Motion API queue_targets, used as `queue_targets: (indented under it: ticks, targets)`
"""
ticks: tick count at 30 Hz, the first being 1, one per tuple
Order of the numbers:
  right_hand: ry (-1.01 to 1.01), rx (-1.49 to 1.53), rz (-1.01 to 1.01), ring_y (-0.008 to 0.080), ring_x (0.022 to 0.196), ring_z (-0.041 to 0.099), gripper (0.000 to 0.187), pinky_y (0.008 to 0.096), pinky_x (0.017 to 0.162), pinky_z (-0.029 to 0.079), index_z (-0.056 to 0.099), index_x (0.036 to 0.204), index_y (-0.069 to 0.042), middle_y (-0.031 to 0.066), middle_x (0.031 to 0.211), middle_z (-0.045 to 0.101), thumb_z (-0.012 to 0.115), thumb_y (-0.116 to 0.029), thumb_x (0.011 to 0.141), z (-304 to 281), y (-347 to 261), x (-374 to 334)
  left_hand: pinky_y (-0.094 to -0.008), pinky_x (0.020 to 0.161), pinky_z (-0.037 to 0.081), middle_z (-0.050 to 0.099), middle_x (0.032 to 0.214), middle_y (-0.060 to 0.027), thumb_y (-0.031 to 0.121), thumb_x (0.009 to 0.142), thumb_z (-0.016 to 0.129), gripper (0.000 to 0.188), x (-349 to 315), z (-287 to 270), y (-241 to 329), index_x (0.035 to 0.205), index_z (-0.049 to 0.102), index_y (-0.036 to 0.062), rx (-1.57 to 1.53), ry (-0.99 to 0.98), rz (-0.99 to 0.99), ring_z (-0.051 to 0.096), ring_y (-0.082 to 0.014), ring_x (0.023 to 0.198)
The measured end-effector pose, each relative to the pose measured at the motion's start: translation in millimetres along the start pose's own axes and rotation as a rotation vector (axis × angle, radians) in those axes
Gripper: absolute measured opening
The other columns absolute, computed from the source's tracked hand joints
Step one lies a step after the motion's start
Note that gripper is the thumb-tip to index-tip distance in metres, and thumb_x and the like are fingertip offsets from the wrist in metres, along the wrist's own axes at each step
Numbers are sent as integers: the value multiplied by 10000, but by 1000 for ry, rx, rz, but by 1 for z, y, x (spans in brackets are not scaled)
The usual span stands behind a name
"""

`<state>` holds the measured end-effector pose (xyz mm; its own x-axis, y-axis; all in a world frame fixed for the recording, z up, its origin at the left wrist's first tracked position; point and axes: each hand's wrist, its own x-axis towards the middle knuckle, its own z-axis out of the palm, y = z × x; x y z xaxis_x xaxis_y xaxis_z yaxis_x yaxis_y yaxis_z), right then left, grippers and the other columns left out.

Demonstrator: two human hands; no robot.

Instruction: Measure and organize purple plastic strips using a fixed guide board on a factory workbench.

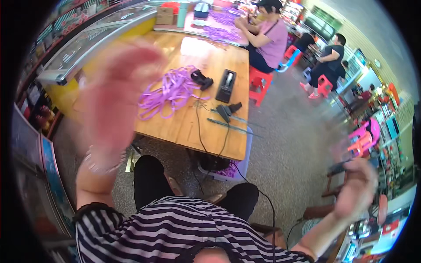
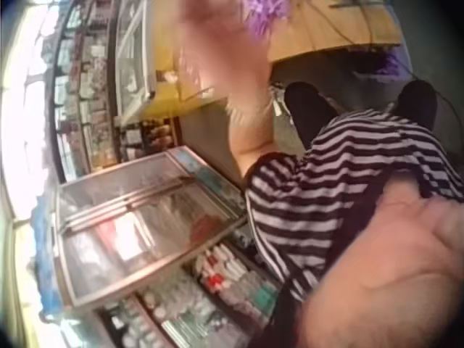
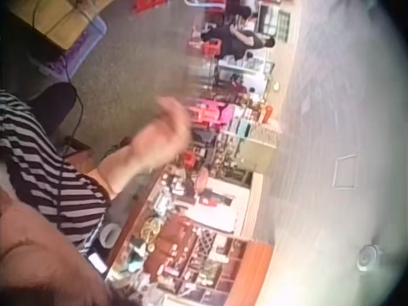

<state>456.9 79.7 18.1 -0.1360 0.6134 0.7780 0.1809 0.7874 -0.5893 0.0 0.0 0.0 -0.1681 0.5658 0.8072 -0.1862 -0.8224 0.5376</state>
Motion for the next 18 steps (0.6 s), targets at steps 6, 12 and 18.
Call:
queue_targets:
  ticks: [6,12,18]
  targets:
    - [-143,49,563,99,842,610,104,246,801,490,675,1023,-22,19,924,666,597,-47,959,69,139,-111,-267,811,520,676,1050,-60,178,965,614,309,-44,-103,-147,1224,614,9,249,341,-727,637,-126,934]
    - [-105,194,734,133,840,638,146,287,805,533,660,1066,18,60,954,671,573,-66,984,92,173,-166,-232,657,495,656,874,-39,151,917,665,226,-18,-114,-245,1084,660,-1,297,355,-815,612,-120,756]
    - [-89,114,801,142,859,646,173,298,828,536,661,1089,17,70,971,680,574,-95,991,77,184,-178,-299,839,519,620,1116,-106,200,933,657,357,-10,-151,-302,1221,553,16,263,236,-815,614,-195,1026]
